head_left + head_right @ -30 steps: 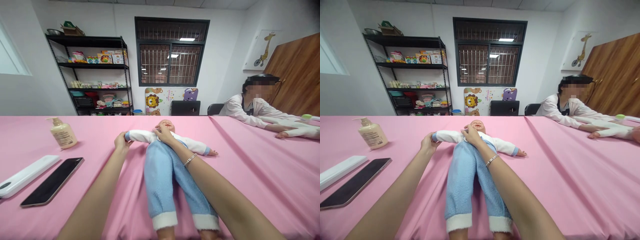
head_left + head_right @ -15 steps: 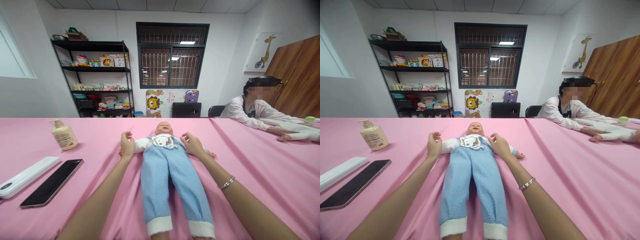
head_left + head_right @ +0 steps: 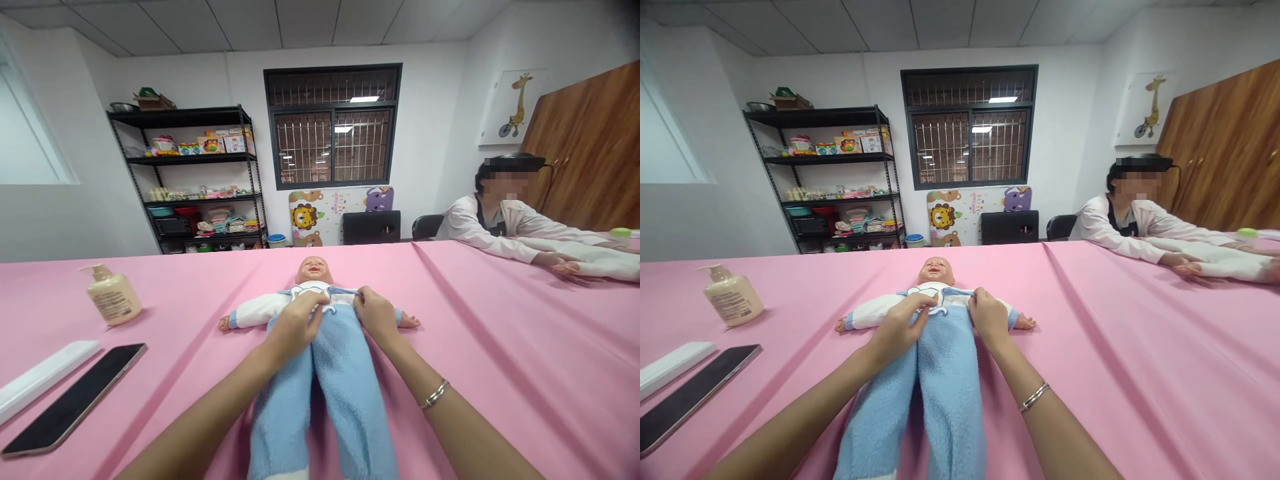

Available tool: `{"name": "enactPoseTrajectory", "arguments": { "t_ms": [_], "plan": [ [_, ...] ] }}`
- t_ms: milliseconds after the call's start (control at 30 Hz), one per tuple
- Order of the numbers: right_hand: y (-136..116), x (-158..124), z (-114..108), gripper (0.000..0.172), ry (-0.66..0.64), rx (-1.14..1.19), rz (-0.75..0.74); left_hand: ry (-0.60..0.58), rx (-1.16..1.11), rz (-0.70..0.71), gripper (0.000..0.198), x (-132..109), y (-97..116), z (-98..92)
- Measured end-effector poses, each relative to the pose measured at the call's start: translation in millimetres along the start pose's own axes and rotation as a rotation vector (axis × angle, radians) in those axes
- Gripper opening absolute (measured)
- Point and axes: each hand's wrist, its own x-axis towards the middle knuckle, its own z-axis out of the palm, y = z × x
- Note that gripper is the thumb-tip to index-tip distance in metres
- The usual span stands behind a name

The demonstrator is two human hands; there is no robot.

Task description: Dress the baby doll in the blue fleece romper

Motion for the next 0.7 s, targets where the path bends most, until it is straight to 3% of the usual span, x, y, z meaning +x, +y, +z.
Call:
{"name": "enactPoseTrajectory", "arguments": {
  "t_ms": [67, 167, 233, 300, 367, 500, 567, 633, 700],
  "plan": [
    [6.0, 1.3, 5.7, 0.019, 0.028, 0.199, 0.16, -0.155, 0.021, -0.001, 0.02, 18.2, 12.2, 15.1],
    [12.8, 0.8, 13.6, 0.022, 0.016, 0.395, 0.291, -0.44, 0.223, -0.179, 0.017, 44.1, 14.4, 46.3],
    [13.4, 0.2, 17.7, 0.021, -0.007, 0.512, 0.354, -0.504, 0.365, -0.275, 0.018, 54.3, 8.4, 66.6],
    [12.0, 0.3, 21.3, 0.022, -0.097, 0.697, 0.47, -0.433, 0.436, -0.309, 0.026, 56.1, 1.0, 81.6],
    [10.2, 0.9, 24.5, 0.025, -0.216, 0.839, 0.586, -0.275, 0.463, -0.262, 0.038, 50.5, -5.3, 88.6],
    [9.3, 1.4, 24.1, 0.028, -0.327, 1.02, 0.692, 0.022, 0.451, 0.022, 0.041, 31.0, -10.3, 81.4],
    [12.3, 2.3, 19.7, 0.027, -0.24, 1.2, 0.794, 0.063, 0.439, 0.161, 0.039, 24.2, -8.6, 73.8],
    [18.8, 4.9, 13.6, 0.032, -0.06, 1.343, 0.834, 0.071, 0.437, 0.268, 0.037, 21.1, -5.5, 68.4],
    [27.2, 8.9, 6.9, 0.052, 0.131, 1.339, 0.718, 0.074, 0.433, 0.336, 0.034, 20.6, -2.5, 66.2]
  ]
}}
